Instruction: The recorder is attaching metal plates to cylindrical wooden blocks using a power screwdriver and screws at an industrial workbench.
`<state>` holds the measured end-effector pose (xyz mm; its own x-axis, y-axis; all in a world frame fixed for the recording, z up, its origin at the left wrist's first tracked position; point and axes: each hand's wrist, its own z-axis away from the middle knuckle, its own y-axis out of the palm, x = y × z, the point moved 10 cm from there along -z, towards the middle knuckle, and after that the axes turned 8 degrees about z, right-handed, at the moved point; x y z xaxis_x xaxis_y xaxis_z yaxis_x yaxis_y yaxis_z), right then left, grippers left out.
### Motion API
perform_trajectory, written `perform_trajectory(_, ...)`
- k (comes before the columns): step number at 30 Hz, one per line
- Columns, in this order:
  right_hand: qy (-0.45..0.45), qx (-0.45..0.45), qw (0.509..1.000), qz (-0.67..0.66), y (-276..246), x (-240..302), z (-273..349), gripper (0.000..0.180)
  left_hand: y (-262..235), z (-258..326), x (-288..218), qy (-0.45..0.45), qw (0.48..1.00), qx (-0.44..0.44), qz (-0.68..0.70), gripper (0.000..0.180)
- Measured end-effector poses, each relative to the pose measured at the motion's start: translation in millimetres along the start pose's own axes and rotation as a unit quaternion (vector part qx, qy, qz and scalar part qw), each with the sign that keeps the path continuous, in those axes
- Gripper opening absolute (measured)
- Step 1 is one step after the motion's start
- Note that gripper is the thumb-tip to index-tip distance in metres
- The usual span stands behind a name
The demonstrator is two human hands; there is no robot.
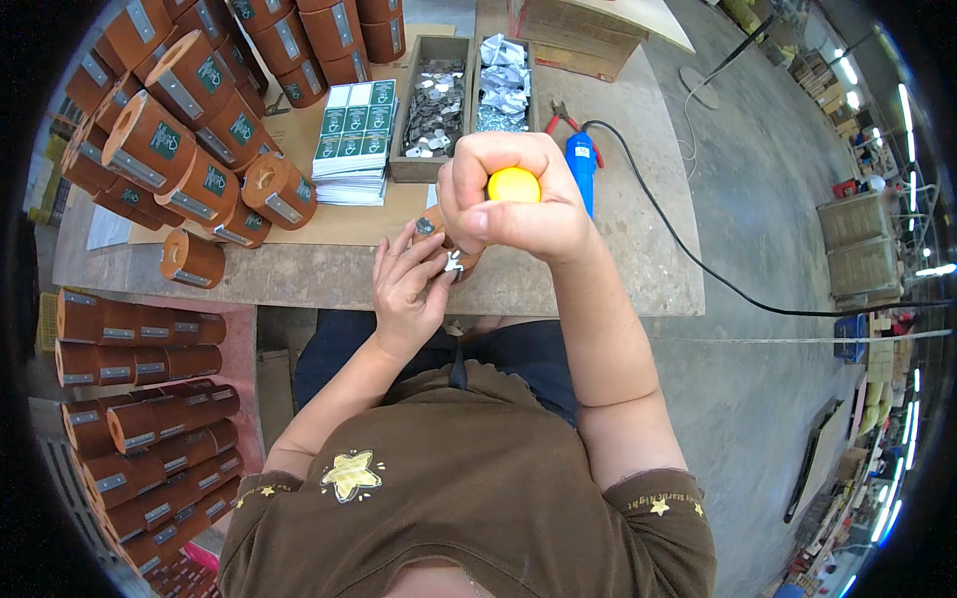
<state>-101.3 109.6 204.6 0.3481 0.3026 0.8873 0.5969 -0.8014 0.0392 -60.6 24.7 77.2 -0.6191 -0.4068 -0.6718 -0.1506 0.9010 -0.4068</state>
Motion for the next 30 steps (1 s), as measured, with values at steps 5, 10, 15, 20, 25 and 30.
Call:
perform_trajectory(5, -0.019, -0.030, 0.999, -0.032, -10.7, 0.0, 0.6, 0.019, 2.5, 0.1, 4.7, -0.023, 1.000, 0.013, 0.010, 0.016)
perform_trajectory(10, -0.005, -0.047, 0.999, -0.013, -4.9, -2.3, -0.5, 0.018, 5.1, 5.8, 0.3, -0.017, 1.000, 0.014, 0.000, 0.020)
perform_trajectory(15, -0.004, -0.064, 0.998, -0.008, -10.2, -1.6, 1.0, 0.017, 3.1, 10.0, -4.6, -0.014, 1.000, 0.011, -0.006, 0.020)
perform_trajectory(20, -0.024, -0.089, 0.996, 0.008, -15.6, 2.2, 6.7, 0.015, 1.0, 1.5, 5.5, -0.045, 0.999, 0.001, -0.028, 0.022)
perform_trajectory(25, -0.065, -0.141, 0.987, 0.032, -40.3, 25.0, 20.2, 0.010, 6.5, 0.0, 7.1, -0.020, 0.999, 0.033, -0.001, 0.021)
perform_trajectory(30, -0.145, -0.174, 0.974, 0.004, -63.0, 59.4, 31.8, 0.007, 7.1, 0.4, 12.6, -0.023, 0.998, 0.050, 0.025, 0.023)
